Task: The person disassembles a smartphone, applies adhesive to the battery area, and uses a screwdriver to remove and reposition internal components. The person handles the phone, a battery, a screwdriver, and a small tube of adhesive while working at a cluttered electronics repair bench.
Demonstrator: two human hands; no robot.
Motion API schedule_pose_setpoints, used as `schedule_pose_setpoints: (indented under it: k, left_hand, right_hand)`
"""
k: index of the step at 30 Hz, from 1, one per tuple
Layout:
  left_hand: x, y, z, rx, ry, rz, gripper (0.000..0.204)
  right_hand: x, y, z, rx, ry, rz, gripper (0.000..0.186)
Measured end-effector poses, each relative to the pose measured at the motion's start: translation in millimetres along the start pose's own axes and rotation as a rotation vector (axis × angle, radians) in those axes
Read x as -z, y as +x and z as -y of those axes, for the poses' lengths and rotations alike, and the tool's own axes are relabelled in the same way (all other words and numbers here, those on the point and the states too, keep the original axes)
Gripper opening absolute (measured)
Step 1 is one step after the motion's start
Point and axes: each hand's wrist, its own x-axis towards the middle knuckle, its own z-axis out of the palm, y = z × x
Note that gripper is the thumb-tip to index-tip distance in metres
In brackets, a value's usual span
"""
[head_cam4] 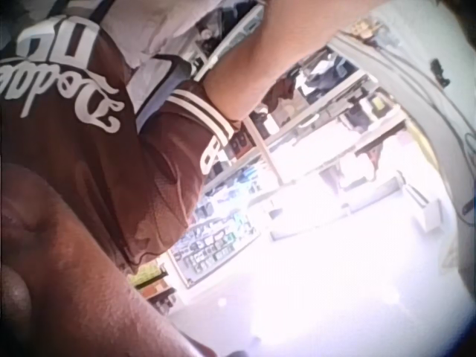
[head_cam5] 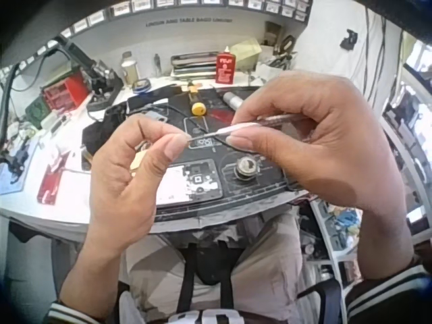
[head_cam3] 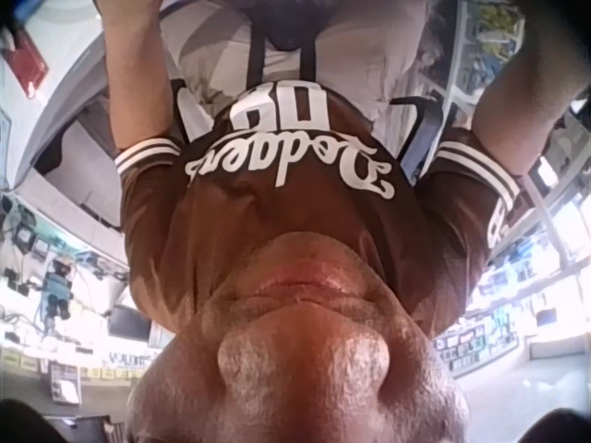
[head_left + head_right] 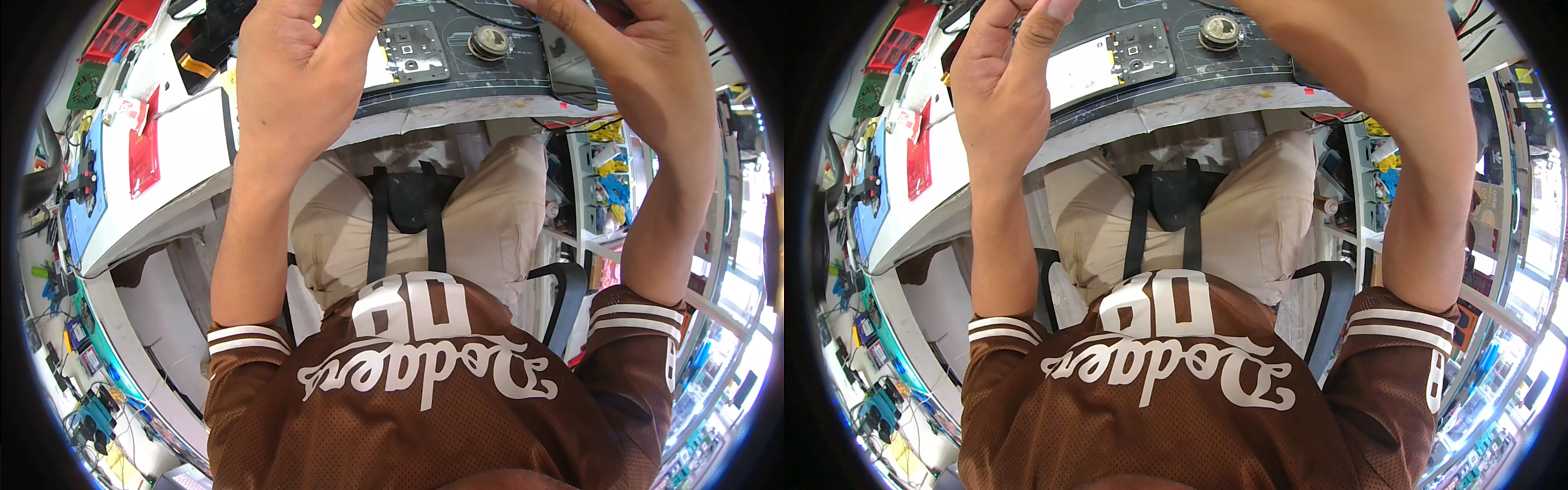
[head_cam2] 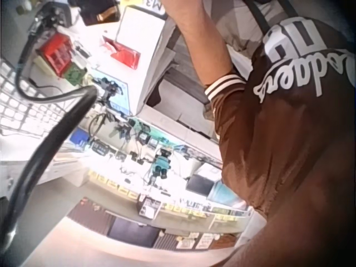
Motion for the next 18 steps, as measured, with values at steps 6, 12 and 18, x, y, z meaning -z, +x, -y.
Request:
schedule_pose_setpoints:
  k: [6,12,18]
  left_hand:
    - [-3,-6,4,-0.014,0.063,-0.001,0.017]
    - [-9,1,8,0.057,0.038,-0.03,0.015]
    - [-15,-3,7,0.1,0.031,0.03,0.016]
  right_hand:
    - [-1,-3,-39,-0.052,-0.048,0.091,0.017]
    - [-1,13,-65,0.274,-0.104,-0.012,0.028]
    - [1,-6,-63,0.373,-0.239,-0.082,0.019]
